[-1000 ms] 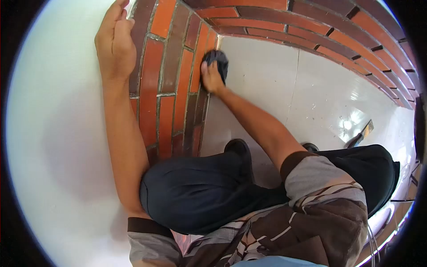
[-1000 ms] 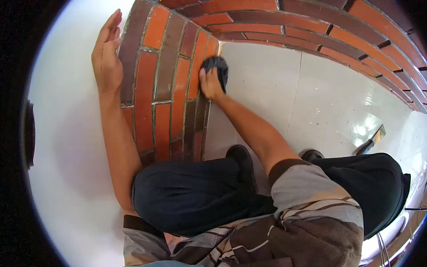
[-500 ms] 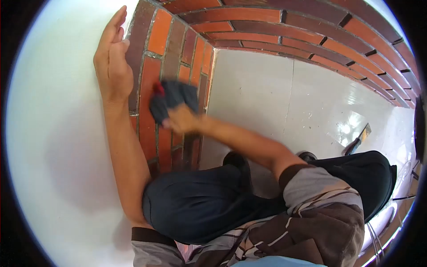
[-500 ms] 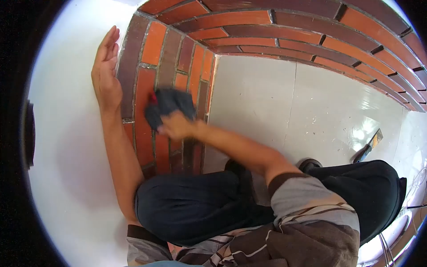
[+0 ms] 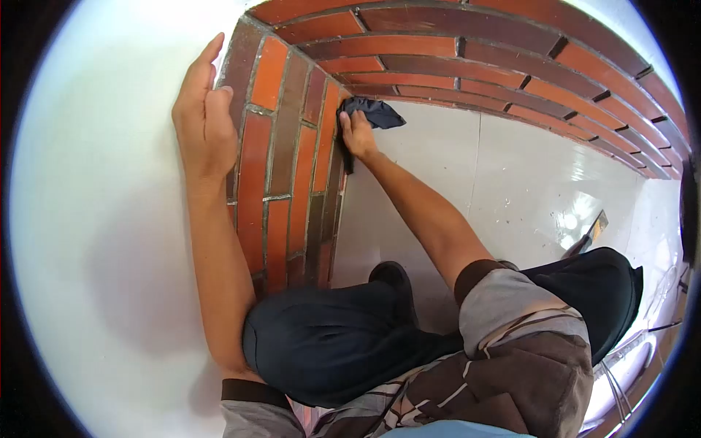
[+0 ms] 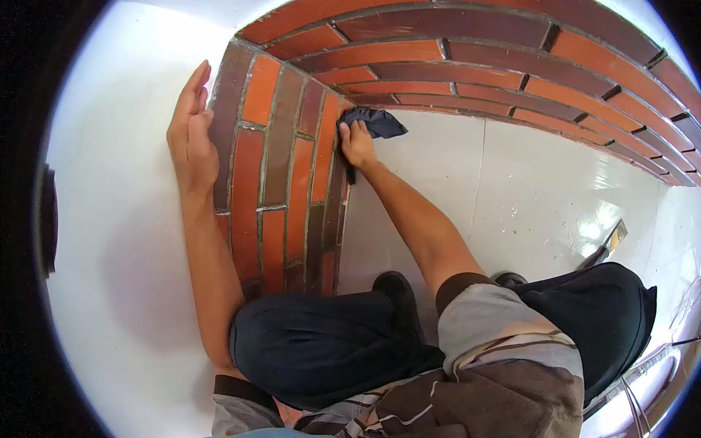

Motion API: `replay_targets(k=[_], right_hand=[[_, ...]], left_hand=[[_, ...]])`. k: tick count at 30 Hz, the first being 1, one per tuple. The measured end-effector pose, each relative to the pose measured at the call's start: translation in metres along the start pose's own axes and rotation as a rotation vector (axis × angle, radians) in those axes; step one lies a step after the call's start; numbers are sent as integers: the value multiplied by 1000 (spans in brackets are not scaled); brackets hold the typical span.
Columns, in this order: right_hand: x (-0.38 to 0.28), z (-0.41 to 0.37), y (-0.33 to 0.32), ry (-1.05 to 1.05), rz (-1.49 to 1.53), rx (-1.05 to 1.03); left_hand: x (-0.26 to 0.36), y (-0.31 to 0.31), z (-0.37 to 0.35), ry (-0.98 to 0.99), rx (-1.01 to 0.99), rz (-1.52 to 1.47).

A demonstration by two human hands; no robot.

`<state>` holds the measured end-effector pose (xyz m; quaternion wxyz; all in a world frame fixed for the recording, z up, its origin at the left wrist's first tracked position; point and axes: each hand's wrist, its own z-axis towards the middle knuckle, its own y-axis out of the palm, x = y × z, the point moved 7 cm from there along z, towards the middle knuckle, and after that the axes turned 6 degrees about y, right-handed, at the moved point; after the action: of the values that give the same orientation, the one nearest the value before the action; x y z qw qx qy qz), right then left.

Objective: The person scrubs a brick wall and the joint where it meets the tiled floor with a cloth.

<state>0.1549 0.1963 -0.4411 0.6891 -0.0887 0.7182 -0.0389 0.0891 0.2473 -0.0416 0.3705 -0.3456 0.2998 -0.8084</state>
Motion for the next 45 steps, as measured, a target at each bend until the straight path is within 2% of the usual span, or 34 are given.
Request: replay_targets(k=[3, 5, 8, 10, 12, 13, 14, 15, 17, 19, 20, 21, 23, 26, 28, 30, 31, 33, 36, 37, 38, 39, 40, 41, 42, 43, 45], right_hand=[[-62, 28, -34, -51, -13, 206], [-123, 38, -55, -167, 20, 252], [-179, 27, -93, -9, 156, 121], [-165, 20, -112, 8, 589, 209], [-141, 2, -156, -72, 746, 457], [-152, -20, -183, -188, 954, 580], [-140, -27, -200, -238, 1015, 697], [-137, -31, -204, -216, 1305, 648], [-111, -24, -200, -169, 964, 866], [-155, -29, -173, -313, 453, 894], [-159, -19, -144, -398, 283, 829], [-175, -14, -119, -624, -104, 766], [-189, -1, -99, -561, 11, 416], [-218, -18, -166, -706, 322, 490], [-226, -45, -231, -861, 172, 892], [-230, -67, -301, -813, -185, 1309], [-216, -68, -333, -625, -71, 1412], [-204, -60, -377, -528, -65, 1597], [-204, -37, -357, -477, -147, 1548], [-213, -33, -332, -500, -210, 1495], [-198, -5, -294, -391, -479, 1346], [-224, -7, -241, -516, -879, 1272], [-242, -6, -207, -544, -800, 845], [-234, 16, -167, -404, -466, 334], [-243, 12, -133, -381, -589, 2], [-223, 26, -82, -599, -445, -124], [-168, 40, -26, -1227, -735, 421]], left_hand=[[3, 0, 1, 4, 1, 14], [5, -1, 1, 1, 1, 22], [3, 2, -1, -59, -88, -34], [5, -1, 0, -27, -38, -1], [5, -2, -1, -21, 2, -10], [6, -1, -1, -35, -36, -2], [7, 0, -1, -50, -73, 5], [7, 1, -1, -64, -107, 9], [7, 0, -1, -19, -71, 51], [10, -1, 0, 43, -19, 104], [6, -1, 1, 35, -24, 76], [8, 0, 2, 23, -22, 56], [13, -1, 3, -7, -18, 28], [12, -2, 2, -6, -26, 19], [12, 0, 2, -20, -50, -1], [9, -1, 0, -59, -93, -24], [9, -1, -2, -56, -100, -18], [11, 0, 0, -40, -105, -11], [18, 1, 3, 26, -61, 68], [21, 2, 3, 29, -53, 85], [23, 2, 4, 39, -55, 110], [24, 3, 5, 49, -61, 135], [25, 3, 4, 57, -70, 156], [25, 5, 3, 65, -79, 172], [21, 5, 3, 92, -93, 197], [20, 5, 2, 97, -94, 198], [20, 4, 1, 115, -99, 200]])
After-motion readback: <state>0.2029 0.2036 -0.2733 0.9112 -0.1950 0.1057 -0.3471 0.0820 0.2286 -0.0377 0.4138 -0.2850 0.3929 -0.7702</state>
